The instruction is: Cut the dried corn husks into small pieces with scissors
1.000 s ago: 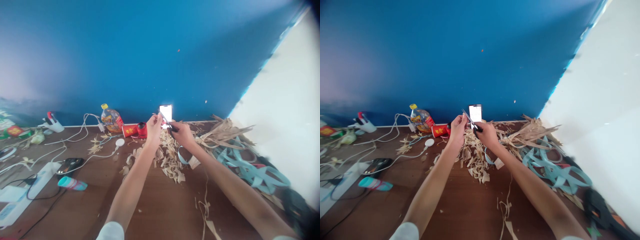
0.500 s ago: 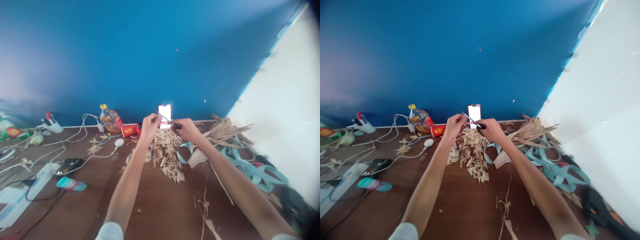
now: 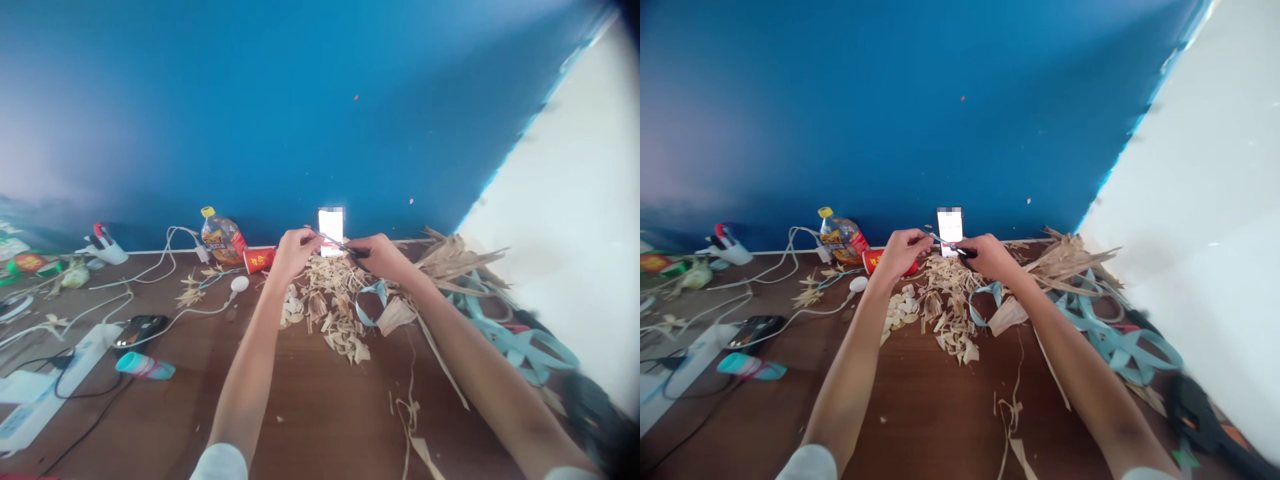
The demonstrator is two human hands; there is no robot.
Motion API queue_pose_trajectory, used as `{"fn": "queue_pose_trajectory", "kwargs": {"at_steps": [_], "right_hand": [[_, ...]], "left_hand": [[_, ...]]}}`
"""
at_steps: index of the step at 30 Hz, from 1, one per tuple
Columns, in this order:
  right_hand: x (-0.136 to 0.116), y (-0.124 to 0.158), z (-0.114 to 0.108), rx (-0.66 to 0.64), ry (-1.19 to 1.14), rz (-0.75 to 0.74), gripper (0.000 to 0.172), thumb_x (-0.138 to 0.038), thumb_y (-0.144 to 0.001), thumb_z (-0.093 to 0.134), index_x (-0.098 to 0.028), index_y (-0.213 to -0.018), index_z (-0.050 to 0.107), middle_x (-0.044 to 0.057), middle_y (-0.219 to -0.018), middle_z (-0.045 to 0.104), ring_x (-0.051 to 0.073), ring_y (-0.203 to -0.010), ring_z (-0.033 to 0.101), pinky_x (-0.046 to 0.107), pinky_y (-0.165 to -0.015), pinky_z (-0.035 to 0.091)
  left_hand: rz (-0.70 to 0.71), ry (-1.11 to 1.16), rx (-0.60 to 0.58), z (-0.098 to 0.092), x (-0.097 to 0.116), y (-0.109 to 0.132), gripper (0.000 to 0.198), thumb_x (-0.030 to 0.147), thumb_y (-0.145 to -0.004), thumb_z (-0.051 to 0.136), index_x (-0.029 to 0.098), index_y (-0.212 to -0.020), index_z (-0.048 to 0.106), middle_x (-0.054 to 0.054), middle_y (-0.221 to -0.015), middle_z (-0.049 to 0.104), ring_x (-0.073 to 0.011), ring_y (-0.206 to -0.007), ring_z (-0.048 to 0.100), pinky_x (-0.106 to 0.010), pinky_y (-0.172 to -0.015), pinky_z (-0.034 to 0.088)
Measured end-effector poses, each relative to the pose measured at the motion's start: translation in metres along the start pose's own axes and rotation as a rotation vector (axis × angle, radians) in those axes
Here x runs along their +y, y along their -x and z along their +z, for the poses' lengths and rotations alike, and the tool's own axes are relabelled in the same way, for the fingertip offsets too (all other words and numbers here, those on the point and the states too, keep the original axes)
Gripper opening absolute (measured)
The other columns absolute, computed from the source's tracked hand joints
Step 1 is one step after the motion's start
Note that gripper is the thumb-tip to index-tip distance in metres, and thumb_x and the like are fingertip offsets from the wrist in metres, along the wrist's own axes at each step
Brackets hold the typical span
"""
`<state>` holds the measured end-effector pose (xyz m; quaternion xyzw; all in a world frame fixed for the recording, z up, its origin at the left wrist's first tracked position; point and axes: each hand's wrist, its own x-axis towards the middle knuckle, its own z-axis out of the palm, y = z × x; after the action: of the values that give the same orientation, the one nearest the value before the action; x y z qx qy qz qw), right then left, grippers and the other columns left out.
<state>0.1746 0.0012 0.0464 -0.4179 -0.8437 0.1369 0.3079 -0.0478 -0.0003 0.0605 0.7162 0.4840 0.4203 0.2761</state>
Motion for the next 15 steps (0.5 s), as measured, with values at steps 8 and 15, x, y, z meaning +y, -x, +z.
{"fn": "queue_pose_trajectory", "kwargs": {"at_steps": [8, 15], "right_hand": [[0.011, 0.004, -0.017, -0.135, 0.126, 0.014, 0.038, -0.018, -0.072, 0.051, -0.022, -0.102, 0.074, 0.006, -0.082, 0.074, 0.013, -0.056, 0.054, 0.025, -0.054, 0.034], [0.011, 0.006, -0.027, -0.230, 0.269, -0.031, 0.044, -0.011, -0.071, 0.051, -0.027, -0.105, 0.073, 0.004, -0.098, 0.074, 0.016, -0.071, 0.061, 0.026, -0.059, 0.037]], "left_hand": [[0.036, -0.292, -0.101, -0.009, 0.015, 0.006, 0.032, 0.042, -0.082, 0.057, 0.017, -0.062, 0.062, -0.001, -0.056, 0.057, -0.0114, -0.053, 0.046, -0.027, -0.057, 0.030], [0.022, -0.350, -0.230, -0.010, 0.017, 0.006, 0.037, 0.048, -0.081, 0.056, 0.017, -0.061, 0.060, 0.000, -0.053, 0.054, -0.0112, -0.050, 0.043, -0.028, -0.055, 0.027]]}}
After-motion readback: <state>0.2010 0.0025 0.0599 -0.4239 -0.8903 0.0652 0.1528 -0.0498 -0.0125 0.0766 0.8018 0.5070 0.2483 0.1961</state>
